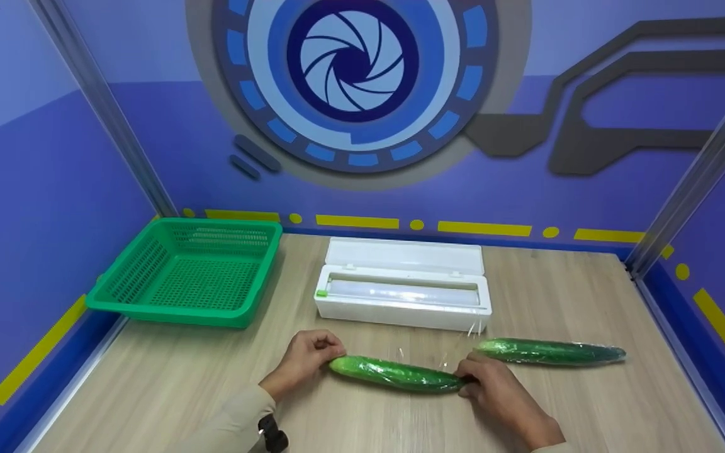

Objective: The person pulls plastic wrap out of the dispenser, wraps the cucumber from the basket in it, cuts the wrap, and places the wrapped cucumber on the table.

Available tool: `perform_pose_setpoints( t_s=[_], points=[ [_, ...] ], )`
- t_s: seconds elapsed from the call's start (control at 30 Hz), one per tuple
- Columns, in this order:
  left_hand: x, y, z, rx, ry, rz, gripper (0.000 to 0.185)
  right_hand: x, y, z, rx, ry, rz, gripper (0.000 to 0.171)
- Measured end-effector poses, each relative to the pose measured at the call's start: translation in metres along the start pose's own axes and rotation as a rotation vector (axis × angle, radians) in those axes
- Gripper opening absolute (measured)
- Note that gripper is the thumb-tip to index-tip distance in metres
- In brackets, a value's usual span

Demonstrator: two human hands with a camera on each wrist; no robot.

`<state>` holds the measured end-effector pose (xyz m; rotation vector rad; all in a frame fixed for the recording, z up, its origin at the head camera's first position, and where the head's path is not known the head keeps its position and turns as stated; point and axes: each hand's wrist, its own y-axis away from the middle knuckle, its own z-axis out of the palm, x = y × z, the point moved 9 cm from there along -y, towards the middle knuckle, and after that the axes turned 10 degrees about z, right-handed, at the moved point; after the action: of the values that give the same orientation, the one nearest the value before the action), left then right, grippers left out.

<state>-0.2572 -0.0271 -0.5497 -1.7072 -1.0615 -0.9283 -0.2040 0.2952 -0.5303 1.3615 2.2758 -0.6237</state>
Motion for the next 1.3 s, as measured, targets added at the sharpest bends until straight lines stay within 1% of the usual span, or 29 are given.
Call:
perform_pose_setpoints(
  t_s=[0.07, 0.17, 0.2, 0.27, 0.33, 0.4, 0.47, 0.53, 0.7, 0.83, 0.9, 0.97, 1.03, 1.1, 1.17, 1.2, 1.3],
  points=[
    [-0.006, 0.002, 0.001, 0.012, 0.072, -0.075, 0.007, -0.001, 0.0, -0.001, 0.013, -0.008, -0.015, 0.029],
    [-0.017, 0.007, 0.003, 0.041, 0.192, -0.21, 0.005, -0.002, 0.0, -0.001, 0.033, -0.02, -0.04, 0.029],
    [-0.02, 0.009, 0.004, 0.049, 0.222, -0.238, 0.005, -0.002, 0.0, -0.002, 0.034, -0.025, -0.039, 0.028],
    [-0.022, 0.01, 0.004, 0.06, 0.248, -0.252, 0.005, -0.001, -0.001, -0.001, 0.028, -0.028, -0.026, 0.028],
    [-0.023, 0.012, 0.004, 0.061, 0.252, -0.235, 0.006, 0.001, -0.001, 0.0, 0.019, -0.026, -0.007, 0.028],
    [-0.023, 0.012, 0.002, 0.063, 0.233, -0.194, 0.009, 0.003, 0.0, 0.001, 0.007, -0.028, 0.012, 0.028],
    [-0.025, 0.013, 0.001, 0.064, 0.221, -0.169, 0.013, 0.004, 0.0, 0.002, -0.001, -0.028, 0.028, 0.029],
    [-0.028, 0.013, 0.0, 0.052, 0.241, -0.169, 0.014, 0.005, 0.0, 0.003, -0.009, -0.034, 0.044, 0.029],
    [-0.032, 0.011, 0.002, -0.006, 0.304, -0.179, 0.005, 0.006, -0.001, 0.002, -0.02, -0.037, 0.064, 0.027],
    [-0.03, 0.009, 0.002, -0.043, 0.262, -0.142, 0.004, 0.01, -0.002, 0.002, -0.059, -0.04, 0.112, 0.024],
    [-0.028, 0.009, 0.003, -0.047, 0.244, -0.126, 0.005, 0.012, -0.002, 0.003, -0.074, -0.049, 0.136, 0.023],
    [-0.028, 0.009, 0.004, -0.034, 0.228, -0.123, 0.004, 0.011, -0.002, 0.003, -0.071, -0.059, 0.127, 0.023],
    [-0.028, 0.009, 0.004, -0.016, 0.213, -0.124, 0.005, 0.008, -0.001, 0.002, -0.038, -0.063, 0.074, 0.024],
    [-0.027, 0.01, 0.004, -0.005, 0.178, -0.122, 0.009, 0.004, 0.001, 0.0, 0.005, -0.064, 0.015, 0.027],
    [-0.023, 0.01, 0.004, -0.012, 0.106, -0.094, 0.01, 0.002, 0.001, -0.001, 0.031, -0.072, -0.015, 0.028],
    [-0.02, 0.01, 0.004, -0.018, 0.058, -0.068, 0.011, 0.002, 0.002, -0.002, 0.044, -0.072, -0.03, 0.029],
    [-0.007, 0.01, 0.005, -0.037, -0.122, 0.038, 0.011, 0.004, 0.001, -0.001, 0.035, -0.089, -0.011, 0.03]
  ],
)
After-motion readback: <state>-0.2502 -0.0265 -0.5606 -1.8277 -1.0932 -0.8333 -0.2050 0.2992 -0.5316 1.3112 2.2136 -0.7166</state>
